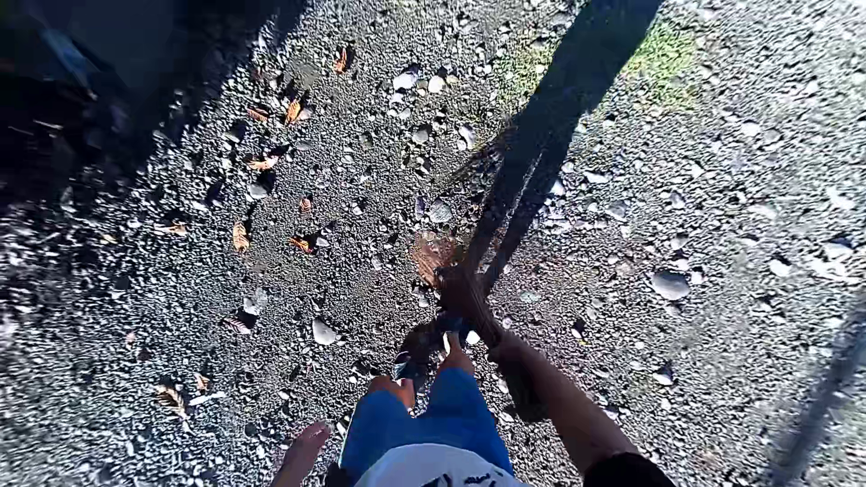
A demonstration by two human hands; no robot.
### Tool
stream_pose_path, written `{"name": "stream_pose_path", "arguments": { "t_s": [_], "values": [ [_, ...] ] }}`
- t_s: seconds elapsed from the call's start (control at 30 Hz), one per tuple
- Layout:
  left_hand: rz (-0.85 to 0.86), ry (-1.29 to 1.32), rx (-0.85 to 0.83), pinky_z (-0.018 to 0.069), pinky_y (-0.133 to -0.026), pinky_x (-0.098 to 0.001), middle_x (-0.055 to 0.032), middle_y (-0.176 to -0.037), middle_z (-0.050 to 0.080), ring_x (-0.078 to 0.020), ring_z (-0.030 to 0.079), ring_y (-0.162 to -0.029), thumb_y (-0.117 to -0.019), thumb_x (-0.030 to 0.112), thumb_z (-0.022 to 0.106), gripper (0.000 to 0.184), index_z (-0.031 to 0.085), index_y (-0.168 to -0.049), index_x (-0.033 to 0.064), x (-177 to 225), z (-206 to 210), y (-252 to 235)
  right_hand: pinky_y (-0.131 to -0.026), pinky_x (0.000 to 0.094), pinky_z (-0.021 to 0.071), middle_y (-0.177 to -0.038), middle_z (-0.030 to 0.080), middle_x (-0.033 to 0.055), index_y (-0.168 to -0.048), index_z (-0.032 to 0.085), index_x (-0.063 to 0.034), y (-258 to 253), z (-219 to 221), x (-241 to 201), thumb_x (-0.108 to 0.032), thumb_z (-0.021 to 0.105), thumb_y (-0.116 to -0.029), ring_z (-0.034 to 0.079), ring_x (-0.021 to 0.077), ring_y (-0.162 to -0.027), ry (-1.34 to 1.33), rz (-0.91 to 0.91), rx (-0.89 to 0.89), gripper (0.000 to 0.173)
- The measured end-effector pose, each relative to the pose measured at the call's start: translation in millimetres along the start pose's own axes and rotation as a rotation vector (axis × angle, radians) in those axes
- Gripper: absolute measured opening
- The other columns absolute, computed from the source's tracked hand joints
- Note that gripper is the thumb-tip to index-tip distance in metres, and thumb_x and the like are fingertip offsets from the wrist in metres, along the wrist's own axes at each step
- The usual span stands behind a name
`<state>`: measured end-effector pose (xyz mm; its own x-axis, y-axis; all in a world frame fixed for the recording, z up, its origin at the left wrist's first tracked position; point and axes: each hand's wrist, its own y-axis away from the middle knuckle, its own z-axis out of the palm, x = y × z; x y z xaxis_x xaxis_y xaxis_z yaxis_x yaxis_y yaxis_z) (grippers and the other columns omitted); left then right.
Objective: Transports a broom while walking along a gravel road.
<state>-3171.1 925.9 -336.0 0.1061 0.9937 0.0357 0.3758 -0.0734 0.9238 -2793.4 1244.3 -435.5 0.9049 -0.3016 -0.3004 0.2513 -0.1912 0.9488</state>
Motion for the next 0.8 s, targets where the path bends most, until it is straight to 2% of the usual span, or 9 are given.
{"name": "stream_pose_path", "arguments": {
  "t_s": [0.13, 0.2, 0.37, 0.43, 0.5, 0.6, 0.67, 0.7, 0.8],
  "values": [
    [0.034, 0.186, 0.062, 0.0465, -0.107, -0.0571, -0.0316, -0.144, 0.053, -0.0452, 0.057, -0.128, -0.1095, 0.023, 0.051, 0.051, 0.041, -0.153, -0.0021, 61.6, 16.8, -0.5, -0.099, 0.0638, 0.0480, -0.138, 0.057, 0.0289, -0.164, 0.020, -0.0254, 25.1, -32.1, -39.2, -0.008, 0.084, -0.0795, 0.061, 0.0451, -0.119, 0.050, -0.121, -0.143, 0.108],
    [0.056, 0.232, 0.068, 0.0467, -0.107, -0.0567, -0.0321, -0.144, 0.053, -0.0454, 0.058, -0.128, -0.1087, 0.022, 0.052, 0.053, 0.038, -0.154, -0.0014, 73.1, 17.5, -0.4, -0.098, 0.0606, 0.0500, -0.136, 0.057, 0.0294, -0.165, 0.015, -0.0233, 41.8, -55.6, -67.0, -0.006, 0.082, -0.0813, 0.062, 0.0429, -0.116, 0.005, -0.125, -0.152, 0.109],
    [-0.018, 0.328, 0.052, 0.0459, -0.107, -0.0565, -0.0309, -0.146, 0.052, -0.0444, 0.057, -0.129, -0.1096, 0.026, 0.051, 0.051, 0.042, -0.152, -0.0015, 57.3, 13.1, -10.6, -0.091, 0.0539, 0.0528, -0.135, 0.056, 0.0300, -0.165, 0.008, -0.0201, 36.1, -120.7, -128.5, -0.003, 0.070, -0.0899, 0.064, 0.0373, -0.107, -0.195, -0.070, 0.140, 0.099],
    [-0.057, 0.376, 0.064, 0.0456, -0.108, -0.0559, -0.0315, -0.143, 0.054, -0.0443, 0.057, -0.128, -0.1092, 0.022, 0.052, 0.047, 0.046, -0.149, -0.0026, 44.0, 11.7, -25.8, -0.083, 0.0467, 0.0544, -0.129, 0.056, 0.0253, -0.164, 0.009, -0.0159, 14.1, -139.5, -154.5, -0.009, 0.062, -0.0967, 0.064, 0.0290, -0.096, -0.293, -0.066, 0.264, 0.086],
    [-0.059, 0.444, 0.084, 0.0481, -0.106, -0.0542, -0.0321, -0.137, 0.058, -0.0430, 0.062, -0.122, -0.1085, 0.020, 0.052, 0.045, 0.049, -0.146, -0.0038, 32.9, 9.0, -44.2, -0.075, 0.0378, 0.0534, -0.117, 0.058, 0.0187, -0.160, 0.018, -0.0094, -20.4, -143.2, -186.4, -0.014, 0.061, -0.1006, 0.061, 0.0195, -0.085, -0.451, -0.075, 0.380, 0.074],
    [-0.062, 0.532, 0.093, 0.0510, -0.103, -0.0535, -0.0303, -0.136, 0.059, -0.0410, 0.065, -0.117, -0.1088, 0.021, 0.052, 0.042, 0.052, -0.144, -0.0029, 33.0, -6.4, -73.2, -0.067, 0.0359, 0.0530, -0.097, 0.058, 0.0136, -0.145, 0.036, 0.0029, -78.3, -106.0, -256.0, -0.012, 0.060, -0.0986, 0.058, 0.0163, -0.074, -0.670, -0.063, 0.425, 0.054],
    [-0.068, 0.570, 0.089, 0.0500, -0.105, -0.0541, -0.0295, -0.134, 0.061, -0.0410, 0.065, -0.118, -0.1085, 0.022, 0.052, 0.042, 0.053, -0.144, -0.0010, 39.7, -22.7, -91.2, -0.061, 0.0340, 0.0529, -0.084, 0.060, 0.0108, -0.124, 0.051, 0.0053, -110.5, -45.3, -313.6, -0.013, 0.055, -0.1017, 0.058, 0.0153, -0.065, -0.699, -0.042, 0.312, 0.029],
    [-0.067, 0.574, 0.077, 0.0491, -0.105, -0.0547, -0.0291, -0.133, 0.062, -0.0409, 0.064, -0.119, -0.1082, 0.024, 0.053, 0.044, 0.053, -0.144, 0.0003, 42.6, -30.6, -94.1, -0.063, 0.0334, 0.0527, -0.085, 0.060, 0.0105, -0.121, 0.053, 0.0052, -119.4, -8.3, -336.8, -0.014, 0.052, -0.1040, 0.058, 0.0149, -0.067, -0.663, -0.045, 0.173, 0.026],
    [-0.048, 0.572, 0.043, 0.0470, -0.108, -0.0549, -0.0280, -0.133, 0.062, -0.0402, 0.063, -0.122, -0.1075, 0.028, 0.054, 0.046, 0.053, -0.146, 0.0025, 54.6, -70.2, -92.4, -0.071, 0.0323, 0.0550, -0.095, 0.062, 0.0093, -0.130, 0.053, 0.0010, -143.3, 91.0, -402.1, -0.016, 0.055, -0.1035, 0.061, 0.0133, -0.077, -0.361, -0.074, -0.310, 0.031]
  ]
}}
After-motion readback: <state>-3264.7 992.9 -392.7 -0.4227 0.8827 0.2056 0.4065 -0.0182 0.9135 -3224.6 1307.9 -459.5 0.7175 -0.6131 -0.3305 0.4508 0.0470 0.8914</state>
